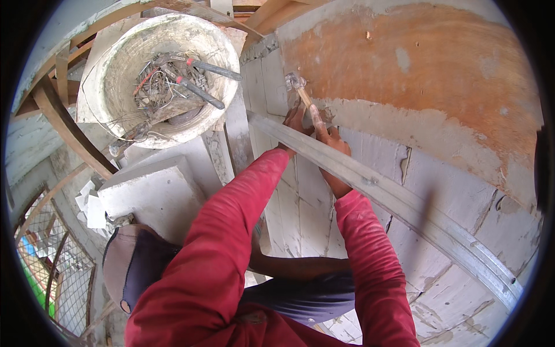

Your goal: The person positions a wooden plank against a wall and uses a hammer to drive nails into it, securing the plank in place. The person repeatedly hammers nails along the plank's length to fasten it to the wall.

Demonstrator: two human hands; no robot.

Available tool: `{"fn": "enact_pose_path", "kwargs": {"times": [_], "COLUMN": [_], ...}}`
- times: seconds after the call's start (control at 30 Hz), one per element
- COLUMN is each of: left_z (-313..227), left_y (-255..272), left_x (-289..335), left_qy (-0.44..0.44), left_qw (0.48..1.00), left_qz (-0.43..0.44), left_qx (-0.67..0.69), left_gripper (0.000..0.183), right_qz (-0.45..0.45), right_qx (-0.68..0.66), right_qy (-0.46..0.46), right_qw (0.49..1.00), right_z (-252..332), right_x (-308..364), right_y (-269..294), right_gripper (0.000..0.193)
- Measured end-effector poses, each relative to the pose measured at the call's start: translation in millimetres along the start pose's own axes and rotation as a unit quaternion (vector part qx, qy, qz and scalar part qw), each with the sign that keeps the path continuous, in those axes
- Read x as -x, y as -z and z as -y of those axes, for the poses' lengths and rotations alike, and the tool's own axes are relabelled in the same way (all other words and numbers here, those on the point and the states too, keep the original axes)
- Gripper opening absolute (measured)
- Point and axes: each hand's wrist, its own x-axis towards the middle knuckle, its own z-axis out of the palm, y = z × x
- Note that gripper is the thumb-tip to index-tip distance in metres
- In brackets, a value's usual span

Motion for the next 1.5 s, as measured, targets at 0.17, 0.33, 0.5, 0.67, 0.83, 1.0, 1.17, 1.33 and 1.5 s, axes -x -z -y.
{"fn": "enact_pose_path", "kwargs": {"times": [0.17, 0.33, 0.5, 0.67, 0.83, 1.0, 1.17, 1.33, 1.5], "left_z": [1, -2, -3, -2, -5, -4, 1, 4, 0], "left_y": [3, 2, 0, 6, 6, 7, 4, -1, -1], "left_x": [3, 2, -2, 0, 0, 1, 2, 0, -1], "left_qy": [-0.004, 0.016, -0.001, 0.000, -0.007, -0.006, 0.009, 0.007, -0.003], "left_qw": [1.000, 1.000, 0.998, 0.998, 0.999, 0.999, 0.998, 1.000, 1.000], "left_qz": [-0.002, 0.017, -0.006, 0.054, 0.035, 0.051, 0.041, 0.029, -0.001], "left_qx": [0.011, 0.006, 0.064, 0.013, -0.026, 0.014, -0.044, 0.005, 0.013], "left_gripper": [0.057, 0.059, 0.075, 0.086, 0.086, 0.088, 0.080, 0.073, 0.076], "right_qz": [-0.074, -0.031, -0.044, -0.039, -0.047, -0.080, -0.050, -0.071, -0.063], "right_qx": [-0.058, -0.005, -0.034, -0.061, -0.041, -0.078, -0.016, -0.080, -0.051], "right_qy": [0.091, 0.021, 0.049, 0.043, -0.001, 0.093, 0.007, 0.082, 0.023], "right_qw": [0.991, 0.999, 0.997, 0.996, 0.998, 0.989, 0.999, 0.991, 0.996], "right_z": [-3, -2, -1, -1, 2, 1, 1, 2, 0], "right_x": [0, -1, -2, -4, -4, -3, -4, -1, -8], "right_y": [-6, -6, -5, -4, -6, -10, -10, -7, -12], "right_gripper": [0.074, 0.071, 0.074, 0.077, 0.078, 0.078, 0.078, 0.077, 0.077]}}
